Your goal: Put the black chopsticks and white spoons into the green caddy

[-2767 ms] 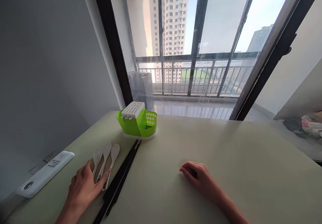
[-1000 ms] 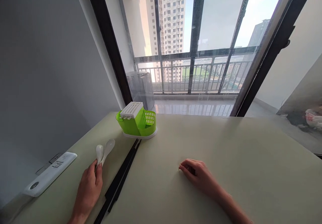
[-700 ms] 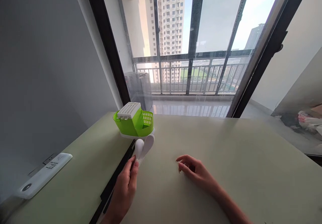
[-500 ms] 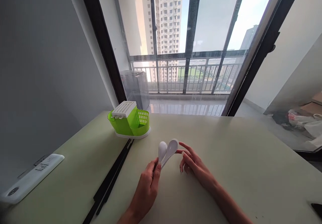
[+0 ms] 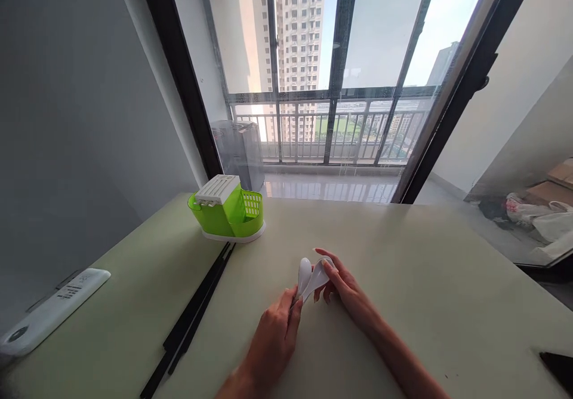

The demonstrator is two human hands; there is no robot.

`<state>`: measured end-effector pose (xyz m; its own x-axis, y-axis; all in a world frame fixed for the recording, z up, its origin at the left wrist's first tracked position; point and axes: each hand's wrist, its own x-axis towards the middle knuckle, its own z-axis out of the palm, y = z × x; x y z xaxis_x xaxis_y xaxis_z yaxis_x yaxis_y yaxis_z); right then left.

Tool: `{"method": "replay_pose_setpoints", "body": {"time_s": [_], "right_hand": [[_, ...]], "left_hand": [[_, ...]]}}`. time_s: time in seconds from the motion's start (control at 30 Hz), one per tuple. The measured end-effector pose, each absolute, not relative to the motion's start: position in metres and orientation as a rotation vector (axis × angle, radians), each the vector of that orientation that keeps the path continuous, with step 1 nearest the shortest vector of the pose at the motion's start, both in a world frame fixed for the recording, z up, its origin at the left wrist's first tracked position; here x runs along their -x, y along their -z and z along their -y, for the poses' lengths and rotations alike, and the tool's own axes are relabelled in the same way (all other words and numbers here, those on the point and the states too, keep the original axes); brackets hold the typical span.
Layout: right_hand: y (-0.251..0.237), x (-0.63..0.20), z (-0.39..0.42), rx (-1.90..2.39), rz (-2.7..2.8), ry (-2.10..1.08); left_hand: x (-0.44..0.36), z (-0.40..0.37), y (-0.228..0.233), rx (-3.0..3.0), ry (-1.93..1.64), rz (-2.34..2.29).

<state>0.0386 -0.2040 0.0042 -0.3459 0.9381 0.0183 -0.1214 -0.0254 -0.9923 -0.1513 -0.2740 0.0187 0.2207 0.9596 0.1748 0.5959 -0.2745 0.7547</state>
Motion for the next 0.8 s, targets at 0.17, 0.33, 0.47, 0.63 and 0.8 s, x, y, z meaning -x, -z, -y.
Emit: {"method": "replay_pose_setpoints", "body": {"time_s": [0.17,0.33,0.47,0.63,0.8], "right_hand": [[0.006,-0.037,0.2,1.005,1.43,-1.453],[0.011,-0.036,0.2,1.01,1.418,-1.421],[0.009,-0.035,0.2,1.081,1.424,-1.393],[0.0,-0.033,0.202,1.094,1.422,-1.406],[-0.002,-0.033,0.207,1.009,1.485,-1.442]], "left_hand": [[0.15,0.274,-0.017,-2.095,-0.83,-1.456],[0.148,0.274,-0.009,-2.322,-0.782,-1.441],[0.148,0.273,-0.006,-2.418,-0.756,-1.442],[0.147,0.272,-0.005,-2.437,-0.767,-1.435],[0.147,0.273,-0.006,-2.468,-0.738,-1.459]]}}
